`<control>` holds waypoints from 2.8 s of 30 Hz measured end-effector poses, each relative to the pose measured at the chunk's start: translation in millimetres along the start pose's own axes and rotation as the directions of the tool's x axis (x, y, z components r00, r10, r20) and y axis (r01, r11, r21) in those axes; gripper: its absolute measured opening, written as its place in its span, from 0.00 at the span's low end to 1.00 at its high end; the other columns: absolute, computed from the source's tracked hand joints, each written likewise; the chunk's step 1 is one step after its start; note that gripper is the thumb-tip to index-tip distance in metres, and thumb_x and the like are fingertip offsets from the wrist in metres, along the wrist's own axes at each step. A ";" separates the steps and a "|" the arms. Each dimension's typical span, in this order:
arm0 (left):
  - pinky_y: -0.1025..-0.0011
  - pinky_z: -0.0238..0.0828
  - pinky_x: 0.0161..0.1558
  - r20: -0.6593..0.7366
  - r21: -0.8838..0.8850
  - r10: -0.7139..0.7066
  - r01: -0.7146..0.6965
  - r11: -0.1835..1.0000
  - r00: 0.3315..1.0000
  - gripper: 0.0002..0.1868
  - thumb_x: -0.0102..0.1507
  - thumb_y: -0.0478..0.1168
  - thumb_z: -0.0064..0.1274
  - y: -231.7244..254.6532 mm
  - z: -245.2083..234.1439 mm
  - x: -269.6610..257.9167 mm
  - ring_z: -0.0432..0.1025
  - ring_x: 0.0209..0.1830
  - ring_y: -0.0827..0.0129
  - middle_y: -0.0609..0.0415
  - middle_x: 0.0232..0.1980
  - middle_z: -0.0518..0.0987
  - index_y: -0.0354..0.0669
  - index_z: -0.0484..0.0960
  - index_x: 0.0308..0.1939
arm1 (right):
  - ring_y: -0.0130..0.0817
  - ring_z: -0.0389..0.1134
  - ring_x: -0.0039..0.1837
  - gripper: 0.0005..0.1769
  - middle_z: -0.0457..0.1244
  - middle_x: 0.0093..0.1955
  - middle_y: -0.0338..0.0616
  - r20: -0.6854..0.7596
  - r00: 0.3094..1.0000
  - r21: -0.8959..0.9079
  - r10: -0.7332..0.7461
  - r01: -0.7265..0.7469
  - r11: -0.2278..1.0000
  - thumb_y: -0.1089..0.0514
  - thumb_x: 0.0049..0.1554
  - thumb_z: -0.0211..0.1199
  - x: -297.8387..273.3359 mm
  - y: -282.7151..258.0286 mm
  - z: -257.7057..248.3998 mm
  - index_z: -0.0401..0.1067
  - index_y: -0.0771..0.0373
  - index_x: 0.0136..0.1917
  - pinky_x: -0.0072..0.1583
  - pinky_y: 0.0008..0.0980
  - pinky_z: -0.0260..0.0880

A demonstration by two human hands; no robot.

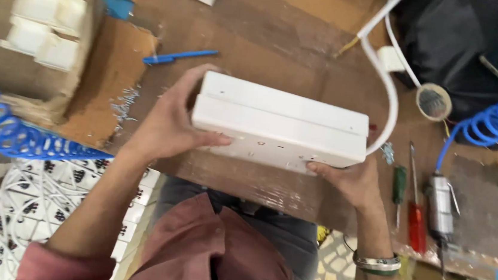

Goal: Assembling white plastic electronic component enclosures using a pneumatic screwdriver and manual tools on a workbench.

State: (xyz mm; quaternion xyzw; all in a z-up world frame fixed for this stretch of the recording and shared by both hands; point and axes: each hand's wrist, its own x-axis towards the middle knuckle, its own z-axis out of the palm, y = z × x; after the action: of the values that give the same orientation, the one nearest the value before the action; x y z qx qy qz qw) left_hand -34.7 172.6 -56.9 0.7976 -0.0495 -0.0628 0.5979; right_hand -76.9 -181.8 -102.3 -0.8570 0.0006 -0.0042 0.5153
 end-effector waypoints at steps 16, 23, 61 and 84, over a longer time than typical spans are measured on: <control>0.43 0.56 0.72 0.262 0.629 0.534 -0.562 0.538 0.804 0.55 0.49 0.65 0.68 47.8 23.9 20.1 0.63 0.72 0.44 0.36 0.69 0.70 0.34 0.68 0.69 | 0.53 0.59 0.75 0.50 0.54 0.72 0.60 -0.373 0.880 0.016 -0.295 0.324 0.946 0.47 0.53 0.70 -11.2 -65.5 -19.2 0.48 0.66 0.77 0.77 0.53 0.62; 0.54 0.68 0.57 0.427 0.795 0.512 -0.580 0.181 0.745 0.58 0.60 0.85 0.45 66.8 95.9 46.2 0.77 0.49 0.51 0.40 0.51 0.80 0.28 0.72 0.63 | 0.50 0.62 0.67 0.21 0.60 0.62 0.56 -0.509 0.748 -0.458 -0.426 0.184 0.870 0.54 0.64 0.58 -35.4 -46.7 -27.8 0.64 0.70 0.64 0.70 0.46 0.62; 0.54 0.78 0.52 0.372 0.795 0.482 -0.540 0.275 0.793 0.58 0.58 0.88 0.44 62.0 98.8 45.9 0.81 0.43 0.52 0.40 0.45 0.83 0.30 0.79 0.55 | 0.28 0.60 0.29 0.06 0.60 0.34 0.39 -0.576 0.817 -0.277 -0.027 -0.164 0.947 0.62 0.66 0.55 -89.3 37.8 -41.1 0.67 0.67 0.56 0.29 0.28 0.64; 0.60 0.78 0.47 0.355 0.802 0.510 -0.536 0.265 0.783 0.59 0.56 0.89 0.49 60.8 97.7 44.2 0.80 0.38 0.56 0.41 0.42 0.82 0.30 0.79 0.53 | 0.28 0.61 0.30 0.09 0.62 0.30 0.36 -0.450 0.892 -0.267 0.048 -0.186 0.945 0.57 0.61 0.62 -81.4 12.0 7.8 0.72 0.63 0.52 0.34 0.29 0.61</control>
State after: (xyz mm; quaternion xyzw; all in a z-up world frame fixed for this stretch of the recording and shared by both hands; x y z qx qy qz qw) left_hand -6.8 56.2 -27.4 0.9217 -0.3412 0.1618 0.0892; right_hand -158.1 -180.2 -117.1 -0.9011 0.1692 -0.1649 0.3635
